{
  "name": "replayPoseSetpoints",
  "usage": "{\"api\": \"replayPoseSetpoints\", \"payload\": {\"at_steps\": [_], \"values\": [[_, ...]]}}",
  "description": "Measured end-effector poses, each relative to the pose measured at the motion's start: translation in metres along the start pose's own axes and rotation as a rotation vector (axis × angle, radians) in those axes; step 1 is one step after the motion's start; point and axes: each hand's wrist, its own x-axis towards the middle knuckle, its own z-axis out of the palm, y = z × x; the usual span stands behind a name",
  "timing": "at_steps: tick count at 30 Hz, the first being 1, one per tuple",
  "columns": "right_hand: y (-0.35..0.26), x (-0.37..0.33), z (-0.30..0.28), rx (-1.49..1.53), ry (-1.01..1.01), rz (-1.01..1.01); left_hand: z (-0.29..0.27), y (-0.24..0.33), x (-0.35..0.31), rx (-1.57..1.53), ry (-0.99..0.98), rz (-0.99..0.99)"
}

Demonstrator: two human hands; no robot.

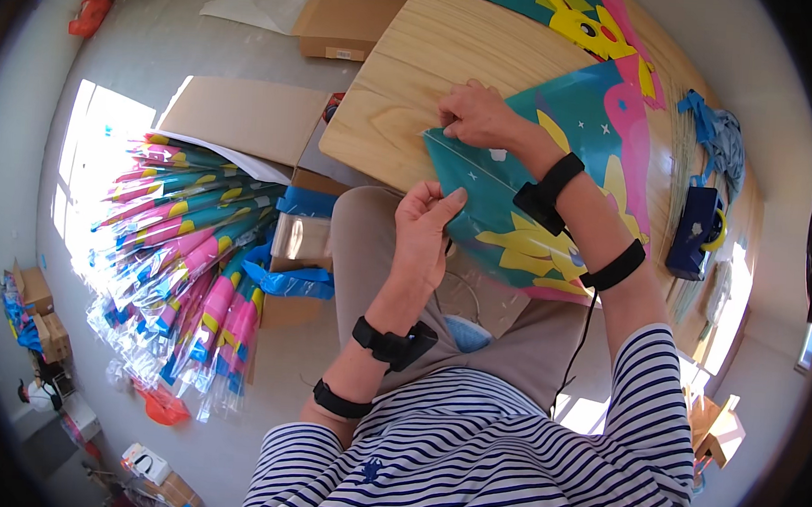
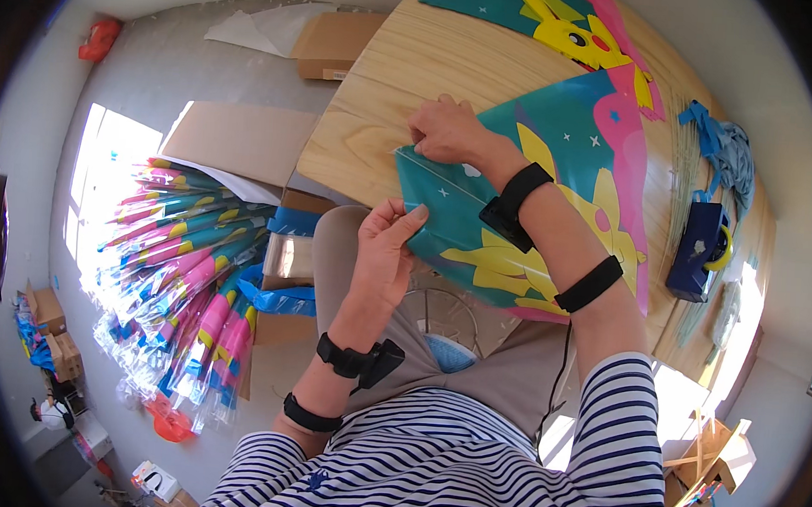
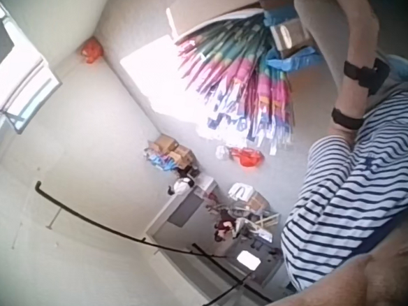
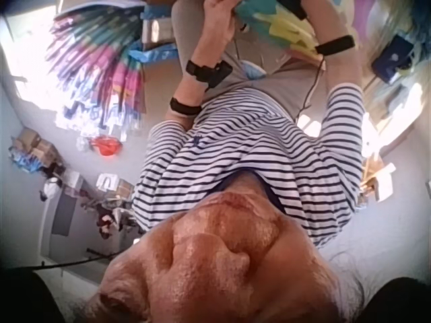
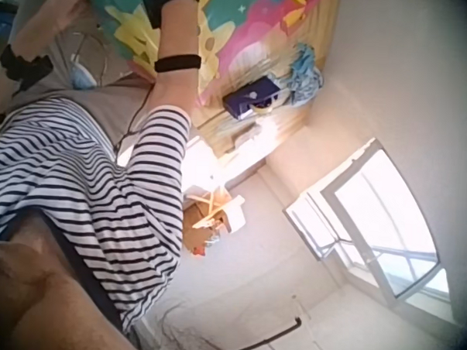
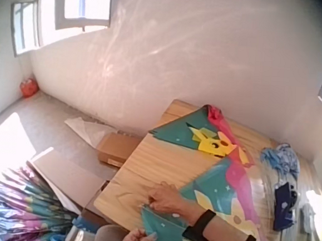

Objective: Assemble a kite by attaching string and plastic supports to the printed sail.

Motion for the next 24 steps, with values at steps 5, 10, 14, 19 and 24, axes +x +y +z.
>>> {"api": "replayPoseSetpoints", "payload": {"at_steps": [5, 10, 14, 19, 24], "values": [[0.000, 0.006, 0.002, 0.038, -0.023, 0.012, -0.001, 0.001, -0.001, 0.006, -0.002, -0.034], [-0.005, 0.011, -0.011, 0.291, -0.079, 0.046, -0.001, -0.002, -0.013, 0.056, -0.114, -0.051], [0.001, -0.002, -0.022, 0.506, -0.056, -0.023, 0.000, -0.006, -0.011, 0.078, -0.075, -0.054], [-0.009, -0.016, -0.039, 0.555, -0.122, 0.055, -0.008, 0.010, -0.018, 0.248, 0.015, 0.099], [-0.032, -0.033, -0.045, 0.590, -0.045, 0.032, -0.003, 0.044, -0.013, 0.941, 0.198, 0.859]]}}
